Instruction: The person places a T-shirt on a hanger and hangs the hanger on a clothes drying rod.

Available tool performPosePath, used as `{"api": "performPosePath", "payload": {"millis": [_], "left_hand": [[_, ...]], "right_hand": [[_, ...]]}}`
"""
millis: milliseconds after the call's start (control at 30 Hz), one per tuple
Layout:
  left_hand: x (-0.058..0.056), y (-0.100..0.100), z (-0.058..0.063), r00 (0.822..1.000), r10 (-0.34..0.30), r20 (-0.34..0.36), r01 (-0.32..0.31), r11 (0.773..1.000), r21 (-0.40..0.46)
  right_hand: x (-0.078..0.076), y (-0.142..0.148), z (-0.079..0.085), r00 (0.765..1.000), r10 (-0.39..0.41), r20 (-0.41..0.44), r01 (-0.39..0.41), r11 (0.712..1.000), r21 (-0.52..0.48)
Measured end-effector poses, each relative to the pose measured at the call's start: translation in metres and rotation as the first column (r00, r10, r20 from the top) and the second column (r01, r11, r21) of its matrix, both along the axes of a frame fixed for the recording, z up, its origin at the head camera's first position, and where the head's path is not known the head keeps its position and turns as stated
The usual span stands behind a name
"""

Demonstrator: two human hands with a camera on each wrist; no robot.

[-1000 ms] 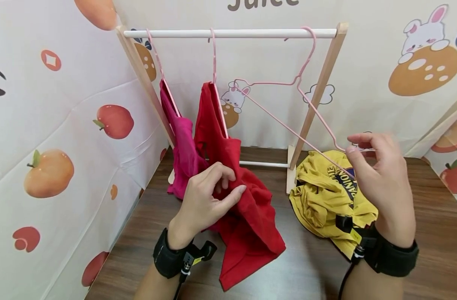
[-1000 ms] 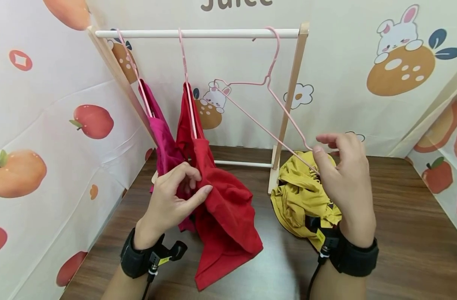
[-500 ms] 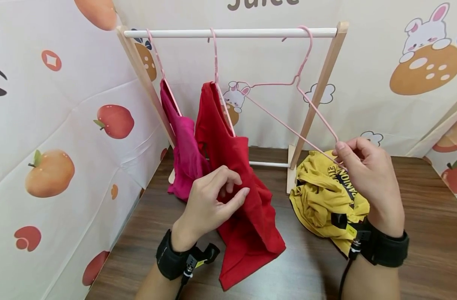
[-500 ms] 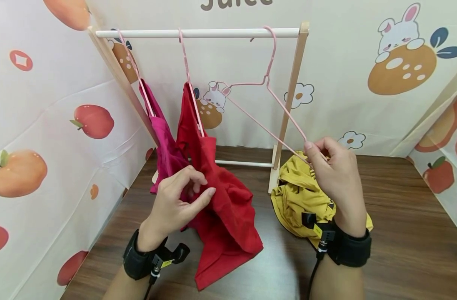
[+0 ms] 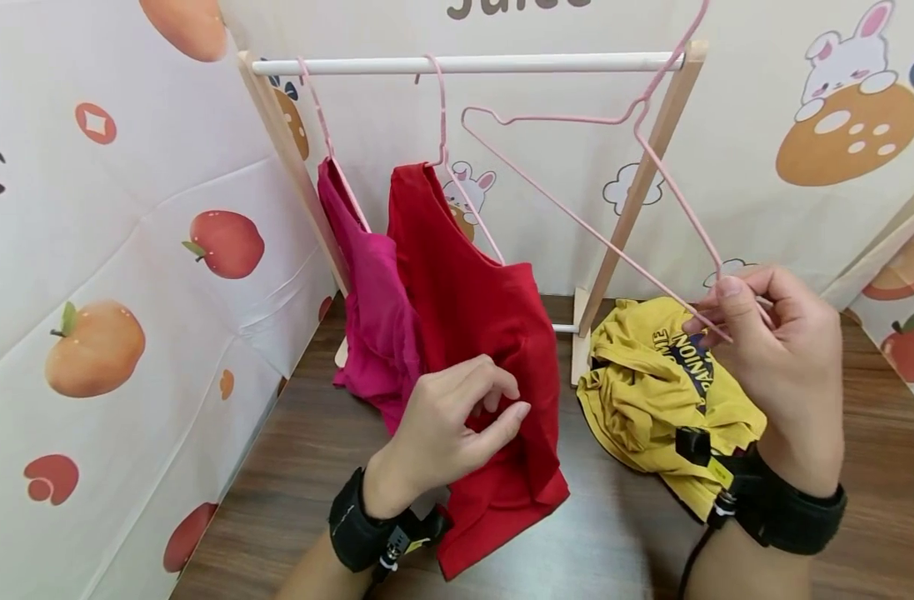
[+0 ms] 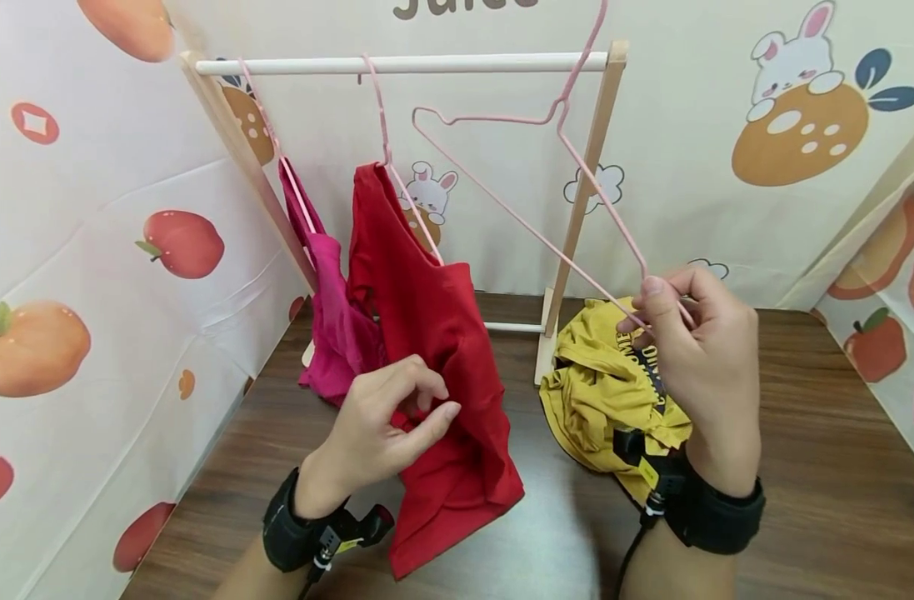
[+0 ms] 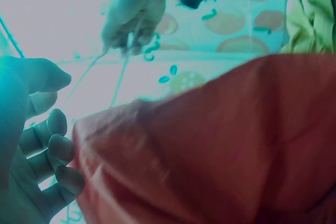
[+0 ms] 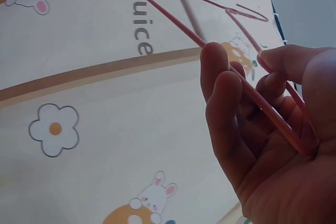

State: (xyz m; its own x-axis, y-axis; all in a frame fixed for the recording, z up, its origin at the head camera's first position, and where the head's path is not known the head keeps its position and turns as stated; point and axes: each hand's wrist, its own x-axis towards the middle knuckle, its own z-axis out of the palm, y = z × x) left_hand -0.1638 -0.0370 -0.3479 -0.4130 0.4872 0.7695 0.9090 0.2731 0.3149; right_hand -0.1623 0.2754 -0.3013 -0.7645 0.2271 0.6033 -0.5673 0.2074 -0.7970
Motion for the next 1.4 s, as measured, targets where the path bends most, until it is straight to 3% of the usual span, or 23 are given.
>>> {"api": "performPosePath", "payload": {"millis": [133, 267, 400, 500, 633, 800, 867, 933, 1033, 1167, 1300, 1400], "left_hand": [[0.006, 0.015, -0.005, 0.999, -0.042, -0.025, 0.041, 0.999, -0.013], [0.014, 0.032, -0.010, 0.995, -0.097, -0.033, 0.095, 0.994, -0.052], [0.022, 0.049, -0.019, 0.988, -0.157, -0.010, 0.155, 0.981, -0.115], [0.024, 0.060, -0.028, 0.985, -0.167, 0.036, 0.170, 0.973, -0.157], [0.021, 0.077, -0.040, 0.987, -0.131, 0.088, 0.146, 0.969, -0.199], [0.005, 0.107, -0.055, 0.981, 0.011, 0.196, 0.034, 0.973, -0.228], [-0.004, 0.121, -0.062, 0.962, 0.092, 0.257, -0.026, 0.968, -0.250], [-0.014, 0.131, -0.070, 0.932, 0.174, 0.318, -0.073, 0.950, -0.305], [-0.030, 0.145, -0.084, 0.882, 0.306, 0.358, -0.135, 0.893, -0.429], [-0.047, 0.159, -0.103, 0.829, 0.412, 0.379, -0.151, 0.817, -0.557], [-0.058, 0.169, -0.116, 0.769, 0.457, 0.447, -0.123, 0.792, -0.598], [-0.065, 0.173, -0.120, 0.724, 0.467, 0.507, -0.105, 0.802, -0.588]], "right_hand": [[0.012, 0.003, 0.004, 0.993, 0.041, -0.108, -0.060, 0.983, -0.171], [0.021, 0.009, 0.005, 0.989, 0.033, -0.142, -0.073, 0.956, -0.283], [0.026, 0.016, 0.007, 0.977, 0.055, -0.204, -0.108, 0.961, -0.257], [0.028, 0.021, 0.007, 0.961, 0.114, -0.251, -0.174, 0.958, -0.228], [0.032, 0.025, 0.008, 0.932, 0.198, -0.303, -0.271, 0.937, -0.222], [0.034, 0.029, 0.009, 0.901, 0.251, -0.354, -0.343, 0.911, -0.228], [0.034, 0.028, 0.008, 0.897, 0.249, -0.365, -0.348, 0.907, -0.236], [0.034, 0.028, 0.008, 0.898, 0.241, -0.369, -0.344, 0.907, -0.243], [0.034, 0.027, 0.008, 0.904, 0.227, -0.362, -0.325, 0.916, -0.236], [0.034, 0.026, 0.008, 0.914, 0.201, -0.351, -0.292, 0.929, -0.226], [0.034, 0.022, 0.009, 0.909, 0.204, -0.363, -0.299, 0.927, -0.228], [0.033, 0.020, 0.010, 0.904, 0.213, -0.371, -0.311, 0.922, -0.231]]}}
